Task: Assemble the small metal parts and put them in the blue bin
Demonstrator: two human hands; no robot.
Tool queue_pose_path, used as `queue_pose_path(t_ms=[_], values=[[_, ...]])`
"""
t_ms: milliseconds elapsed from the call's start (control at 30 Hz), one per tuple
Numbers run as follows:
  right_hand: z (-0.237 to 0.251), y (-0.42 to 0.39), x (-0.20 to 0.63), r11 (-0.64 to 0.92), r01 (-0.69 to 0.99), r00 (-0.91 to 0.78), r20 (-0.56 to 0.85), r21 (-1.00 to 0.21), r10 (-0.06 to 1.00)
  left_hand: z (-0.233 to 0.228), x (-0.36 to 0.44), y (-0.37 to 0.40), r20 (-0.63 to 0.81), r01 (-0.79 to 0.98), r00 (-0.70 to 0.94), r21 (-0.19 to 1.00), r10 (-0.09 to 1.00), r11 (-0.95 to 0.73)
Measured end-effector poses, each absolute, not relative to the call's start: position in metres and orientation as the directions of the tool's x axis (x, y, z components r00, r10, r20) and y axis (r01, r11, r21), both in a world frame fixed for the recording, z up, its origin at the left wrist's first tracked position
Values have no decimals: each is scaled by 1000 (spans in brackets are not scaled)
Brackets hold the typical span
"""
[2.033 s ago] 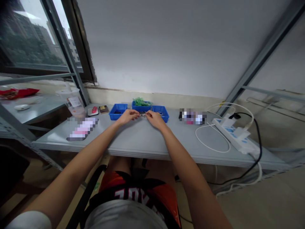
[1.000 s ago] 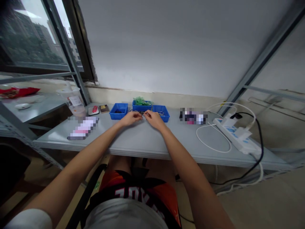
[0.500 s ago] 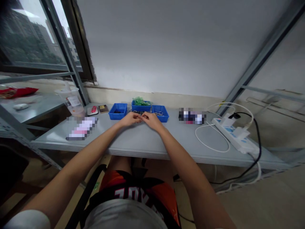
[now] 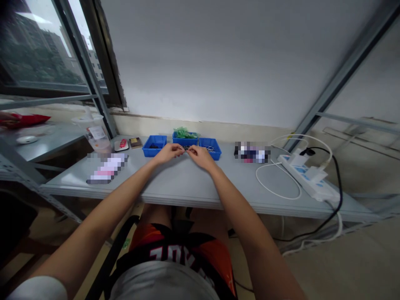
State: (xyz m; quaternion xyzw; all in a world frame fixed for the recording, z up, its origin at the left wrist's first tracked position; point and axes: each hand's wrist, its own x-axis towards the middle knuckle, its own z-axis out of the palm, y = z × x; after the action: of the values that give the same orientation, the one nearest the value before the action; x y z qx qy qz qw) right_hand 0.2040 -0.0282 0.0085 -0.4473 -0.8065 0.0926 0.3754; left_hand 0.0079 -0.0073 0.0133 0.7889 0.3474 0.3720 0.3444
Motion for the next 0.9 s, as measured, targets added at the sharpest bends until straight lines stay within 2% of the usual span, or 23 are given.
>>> queue_pose_path(t_ms=[300,500,800,900], values=[[5,-26,206,604,637,-396,469,-479,789,12,10,-6,333,253,476,835,814,-489],[2,-23,208,581,662,-377,459,-474,804,14,8,-8,334,245,484,836,809,-491],[10,-25,212,543,687,-264,531,-482,805,9,7,0,335,381,408,783,849,-492],[12,-27,212,542,679,-241,547,-495,802,9,5,-1,319,428,432,751,844,-503]])
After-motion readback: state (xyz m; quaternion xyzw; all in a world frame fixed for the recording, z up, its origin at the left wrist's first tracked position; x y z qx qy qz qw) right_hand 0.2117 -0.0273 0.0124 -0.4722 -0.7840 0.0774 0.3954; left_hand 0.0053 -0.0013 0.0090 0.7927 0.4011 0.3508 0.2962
